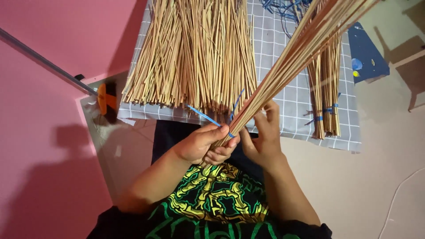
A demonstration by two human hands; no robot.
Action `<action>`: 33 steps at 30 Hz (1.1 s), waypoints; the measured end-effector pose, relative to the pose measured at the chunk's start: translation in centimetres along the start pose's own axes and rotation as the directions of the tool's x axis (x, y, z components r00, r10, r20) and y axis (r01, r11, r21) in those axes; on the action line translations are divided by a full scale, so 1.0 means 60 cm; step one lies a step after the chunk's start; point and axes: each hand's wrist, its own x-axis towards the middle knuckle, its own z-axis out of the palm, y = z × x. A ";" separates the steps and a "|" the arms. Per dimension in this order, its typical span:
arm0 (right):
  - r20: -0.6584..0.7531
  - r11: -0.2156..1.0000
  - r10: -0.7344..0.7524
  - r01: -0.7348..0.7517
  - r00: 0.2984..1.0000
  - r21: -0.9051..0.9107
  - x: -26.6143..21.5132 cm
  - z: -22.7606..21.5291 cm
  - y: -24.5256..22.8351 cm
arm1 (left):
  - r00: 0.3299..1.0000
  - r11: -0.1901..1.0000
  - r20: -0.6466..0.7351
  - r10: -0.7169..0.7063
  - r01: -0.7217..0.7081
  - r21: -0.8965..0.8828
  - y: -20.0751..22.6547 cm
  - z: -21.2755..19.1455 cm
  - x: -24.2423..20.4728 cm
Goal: Sorting and bundling long thin wooden sticks with string.
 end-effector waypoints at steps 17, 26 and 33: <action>0.335 0.947 0.198 -0.093 0.921 -0.307 0.007 -0.043 -0.052 | 0.966 0.913 -0.245 0.078 0.030 0.406 -0.022 -0.028 0.006; 0.340 0.669 -0.102 0.317 0.935 -0.672 0.010 -0.023 -0.069 | 0.800 0.331 -0.122 0.587 -0.099 0.939 0.003 0.070 0.010; 0.334 0.772 0.385 -0.498 0.861 0.395 -0.014 -0.038 0.000 | 0.847 0.695 -0.186 0.499 -0.262 0.669 -0.029 0.011 0.008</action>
